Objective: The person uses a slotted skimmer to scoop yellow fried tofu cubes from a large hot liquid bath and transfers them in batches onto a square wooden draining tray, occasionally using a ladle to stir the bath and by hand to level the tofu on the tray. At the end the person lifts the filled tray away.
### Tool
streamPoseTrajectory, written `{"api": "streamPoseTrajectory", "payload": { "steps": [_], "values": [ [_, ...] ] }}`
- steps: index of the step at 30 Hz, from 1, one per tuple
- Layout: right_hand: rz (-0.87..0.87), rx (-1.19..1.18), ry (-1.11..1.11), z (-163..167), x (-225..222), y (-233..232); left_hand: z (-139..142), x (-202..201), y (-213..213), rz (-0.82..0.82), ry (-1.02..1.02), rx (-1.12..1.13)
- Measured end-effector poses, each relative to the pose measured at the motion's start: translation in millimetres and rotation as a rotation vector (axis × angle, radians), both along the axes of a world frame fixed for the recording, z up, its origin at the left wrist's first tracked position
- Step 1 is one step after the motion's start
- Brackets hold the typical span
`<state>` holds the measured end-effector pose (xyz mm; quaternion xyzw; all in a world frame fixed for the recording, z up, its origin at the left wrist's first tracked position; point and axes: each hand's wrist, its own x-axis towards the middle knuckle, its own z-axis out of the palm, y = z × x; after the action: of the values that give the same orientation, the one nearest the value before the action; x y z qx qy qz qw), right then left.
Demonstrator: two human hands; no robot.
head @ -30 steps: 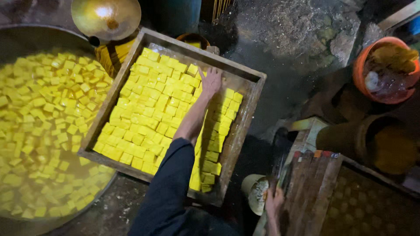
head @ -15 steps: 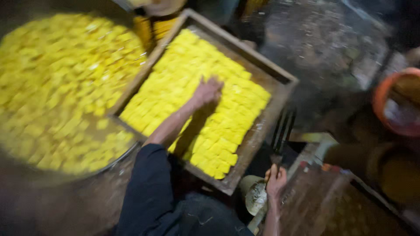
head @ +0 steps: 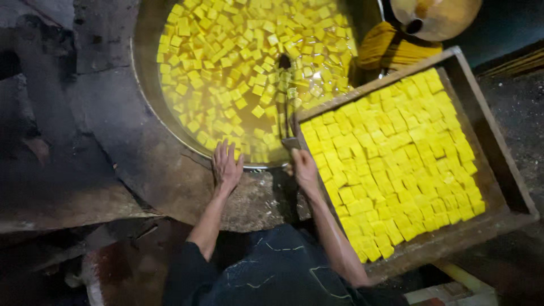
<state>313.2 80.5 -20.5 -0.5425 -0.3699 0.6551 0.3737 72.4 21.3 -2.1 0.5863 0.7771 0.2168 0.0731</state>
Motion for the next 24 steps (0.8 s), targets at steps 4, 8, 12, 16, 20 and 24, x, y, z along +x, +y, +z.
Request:
{"api": "streamPoseTrajectory", "payload": {
  "steps": [4,8,12,16,20,24],
  "values": [
    [0.184,-0.099,-0.246,-36.8,-70.0,24.7,-13.8,-15.3,-6.3,-0.028,-0.032,0.012],
    [0.211,-0.370,-0.204,-58.4,-96.4,36.6,-23.8,-19.7,-0.9,-0.037,-0.111,-0.033],
    [0.295,-0.307,-0.429,-69.0,-131.8,65.2,-32.5,-25.4,-0.3,-0.048,-0.141,-0.083],
    [0.107,0.076,-0.745,-80.3,-185.1,99.5,-43.1,-28.3,-3.4,-0.061,-0.200,-0.153],
    [-0.032,-0.040,-0.485,-84.4,-200.3,114.2,-50.0,-30.8,-4.7,-0.067,-0.235,-0.197],
    [-0.040,-0.055,-0.200,-80.5,-175.8,106.4,-51.0,-34.0,-5.1,-0.077,-0.258,-0.220]
  ]
}}
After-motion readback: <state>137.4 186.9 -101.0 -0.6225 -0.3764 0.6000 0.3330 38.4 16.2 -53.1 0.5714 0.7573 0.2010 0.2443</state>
